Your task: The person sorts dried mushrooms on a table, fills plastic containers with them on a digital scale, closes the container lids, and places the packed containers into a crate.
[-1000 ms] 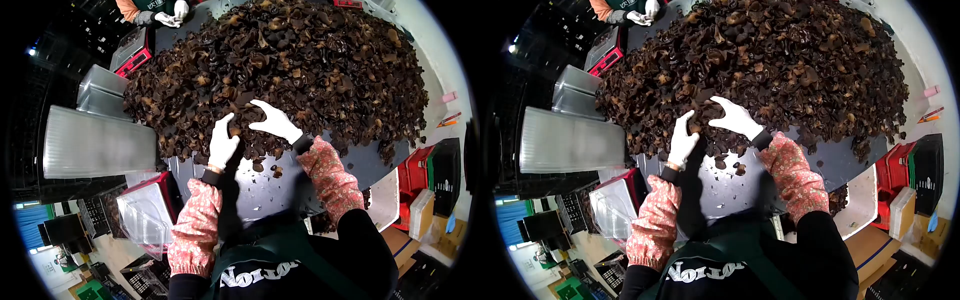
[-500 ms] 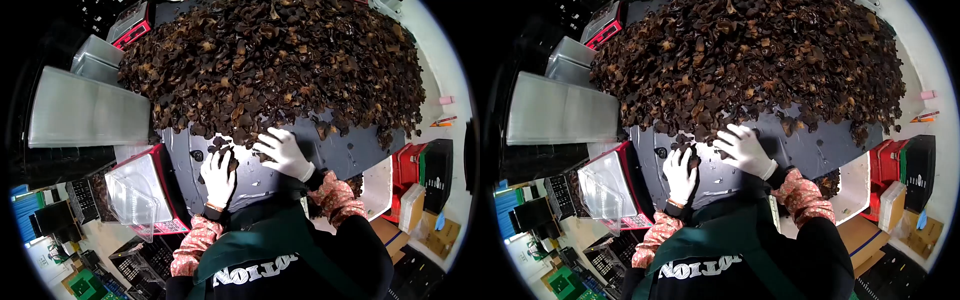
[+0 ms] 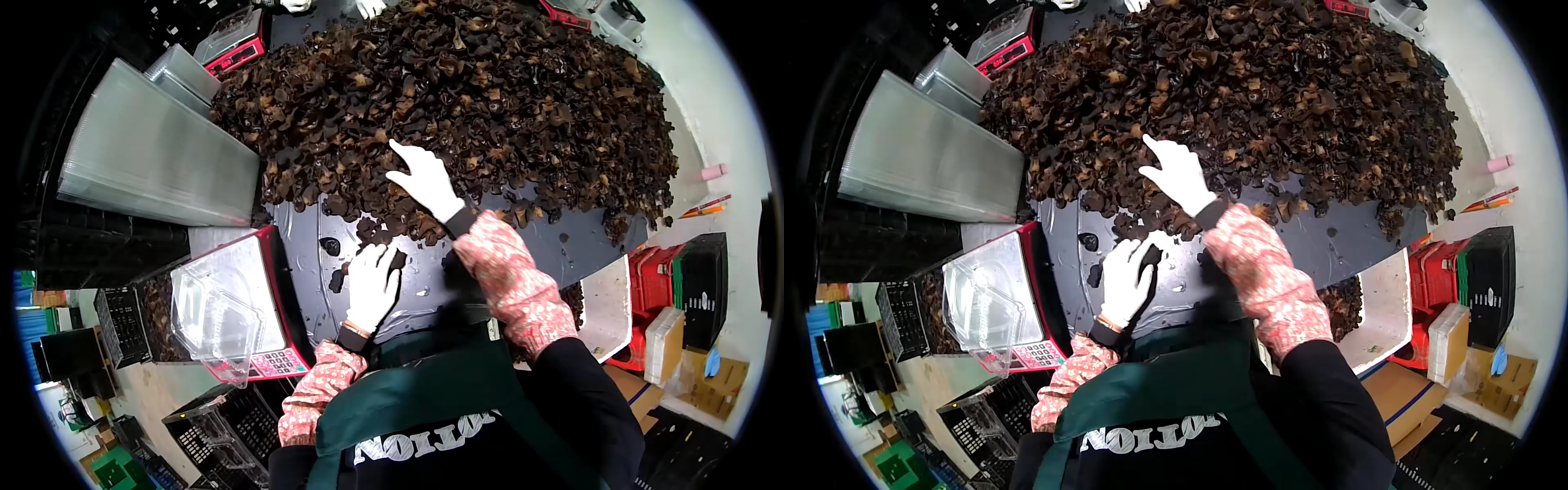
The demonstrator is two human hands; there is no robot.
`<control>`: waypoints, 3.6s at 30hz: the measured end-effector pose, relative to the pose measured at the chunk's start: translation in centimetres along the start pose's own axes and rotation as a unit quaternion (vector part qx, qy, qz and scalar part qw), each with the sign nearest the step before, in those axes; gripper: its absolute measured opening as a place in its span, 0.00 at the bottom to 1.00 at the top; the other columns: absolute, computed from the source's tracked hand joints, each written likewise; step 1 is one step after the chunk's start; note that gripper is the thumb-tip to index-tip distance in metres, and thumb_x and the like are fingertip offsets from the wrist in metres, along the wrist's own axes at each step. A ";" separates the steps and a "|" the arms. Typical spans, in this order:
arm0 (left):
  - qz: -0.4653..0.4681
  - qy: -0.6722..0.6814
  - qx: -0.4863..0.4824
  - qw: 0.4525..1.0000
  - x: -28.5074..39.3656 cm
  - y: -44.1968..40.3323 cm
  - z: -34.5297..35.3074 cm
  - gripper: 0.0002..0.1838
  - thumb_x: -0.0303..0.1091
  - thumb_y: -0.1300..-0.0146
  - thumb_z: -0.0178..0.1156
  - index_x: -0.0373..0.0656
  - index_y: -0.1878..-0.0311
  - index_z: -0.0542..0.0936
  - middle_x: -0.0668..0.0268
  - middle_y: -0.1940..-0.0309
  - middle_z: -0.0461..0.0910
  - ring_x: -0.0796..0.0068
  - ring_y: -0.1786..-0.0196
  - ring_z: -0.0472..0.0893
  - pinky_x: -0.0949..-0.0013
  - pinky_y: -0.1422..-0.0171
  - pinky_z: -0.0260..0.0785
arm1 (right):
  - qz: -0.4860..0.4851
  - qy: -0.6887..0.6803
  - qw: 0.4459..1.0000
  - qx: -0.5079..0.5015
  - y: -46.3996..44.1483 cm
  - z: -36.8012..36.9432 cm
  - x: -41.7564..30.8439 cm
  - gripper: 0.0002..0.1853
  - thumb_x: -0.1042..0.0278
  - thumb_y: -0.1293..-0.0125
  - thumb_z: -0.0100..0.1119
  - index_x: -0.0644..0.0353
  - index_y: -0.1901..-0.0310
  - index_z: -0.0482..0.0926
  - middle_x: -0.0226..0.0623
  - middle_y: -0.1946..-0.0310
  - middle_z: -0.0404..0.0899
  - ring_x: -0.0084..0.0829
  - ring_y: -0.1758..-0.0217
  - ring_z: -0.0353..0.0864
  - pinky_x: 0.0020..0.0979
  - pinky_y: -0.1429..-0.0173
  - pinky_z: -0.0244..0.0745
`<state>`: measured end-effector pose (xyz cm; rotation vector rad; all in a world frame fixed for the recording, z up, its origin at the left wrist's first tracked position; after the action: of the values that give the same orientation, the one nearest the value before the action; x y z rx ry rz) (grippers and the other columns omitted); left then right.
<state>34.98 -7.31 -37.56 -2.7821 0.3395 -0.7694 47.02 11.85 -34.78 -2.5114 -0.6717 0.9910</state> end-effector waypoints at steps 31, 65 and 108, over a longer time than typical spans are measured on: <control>-0.062 -0.058 0.028 0.996 -0.8 -0.6 0.9 0.23 0.35 0.37 0.64 0.47 0.39 0.77 0.58 0.57 0.77 0.55 0.53 0.76 0.55 0.49 0.68 | -0.024 0.157 0.964 -0.213 9.5 -3.0 -2.3 0.56 0.44 0.54 0.77 0.39 0.22 0.59 0.45 0.23 0.57 0.49 0.37 0.71 0.46 0.44 0.72; -0.089 -0.119 0.040 0.988 -0.1 -4.2 3.4 0.12 0.35 0.43 0.68 0.44 0.57 0.80 0.60 0.47 0.77 0.55 0.39 0.73 0.51 0.36 0.64 | 0.153 0.191 0.970 -0.004 16.8 -13.2 8.1 0.28 0.57 0.41 0.70 0.50 0.37 0.77 0.35 0.60 0.75 0.39 0.55 0.79 0.37 0.54 0.77; -0.115 0.176 0.030 0.977 -0.3 0.6 3.5 0.14 0.24 0.39 0.61 0.41 0.49 0.77 0.54 0.51 0.76 0.52 0.46 0.76 0.58 0.39 0.69 | -0.005 0.099 0.984 -0.147 7.5 -1.6 -0.7 0.17 0.58 0.39 0.65 0.45 0.48 0.83 0.34 0.47 0.76 0.38 0.45 0.76 0.36 0.47 0.78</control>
<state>36.44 -7.19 -40.77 -2.6504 0.0501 -1.3102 49.96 5.07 -36.92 -2.8079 -0.8188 0.6642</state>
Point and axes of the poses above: each hand's wrist, its own y-axis away from the middle knuckle, its own z-axis out of the palm, x = y × z, the point moved 7 cm from there along -y, towards the middle knuckle
